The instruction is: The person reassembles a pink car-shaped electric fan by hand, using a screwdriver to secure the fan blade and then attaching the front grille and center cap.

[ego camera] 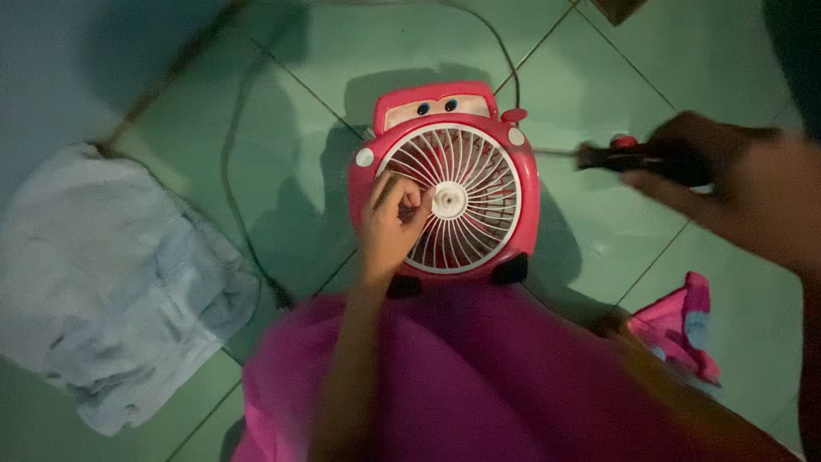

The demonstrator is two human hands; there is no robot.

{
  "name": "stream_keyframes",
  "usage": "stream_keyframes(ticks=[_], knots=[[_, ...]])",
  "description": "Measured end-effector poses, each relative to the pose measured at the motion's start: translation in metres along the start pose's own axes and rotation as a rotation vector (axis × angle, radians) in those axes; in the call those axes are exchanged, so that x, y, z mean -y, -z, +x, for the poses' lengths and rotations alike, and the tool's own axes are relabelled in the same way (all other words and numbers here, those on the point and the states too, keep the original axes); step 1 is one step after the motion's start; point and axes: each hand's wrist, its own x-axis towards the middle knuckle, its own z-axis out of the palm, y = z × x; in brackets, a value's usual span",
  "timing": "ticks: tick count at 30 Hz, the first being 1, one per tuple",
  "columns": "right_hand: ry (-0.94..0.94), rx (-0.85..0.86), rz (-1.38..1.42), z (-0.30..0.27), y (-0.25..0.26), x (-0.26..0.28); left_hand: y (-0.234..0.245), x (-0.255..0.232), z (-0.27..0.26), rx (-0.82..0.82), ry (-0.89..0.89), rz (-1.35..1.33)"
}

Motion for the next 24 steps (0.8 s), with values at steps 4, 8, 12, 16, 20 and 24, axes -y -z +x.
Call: stream_keyframes(ticks=[4,8,12,16,20,24], knots=[[-0.445,0.153,0.292,-0.013,-0.087,-0.039,0.004,-0.005,0.001,0.045,0.017,-0.059],[-0.605,-0.065,1.129,-0.024,-0.195,-0.048,0.007,-0.011,0.008,0.146,-0.228,0.141],[-0.543,-0.065,1.057,-0.017,-0.295,-0.047,0.005,-0.015,0.011,0.220,-0.176,0.191],[-0.434,-0.085,0.828,0.001,-0.354,-0.047,0.004,-0.015,0.009,0.230,-0.132,0.220],[-0.415,-0.148,0.682,0.012,-0.368,-0.046,0.004,-0.016,0.010,0.244,-0.125,0.228],[-0.252,-0.377,0.736,0.024,-0.361,-0.070,0.005,-0.016,0.011,0.250,-0.104,0.226]])
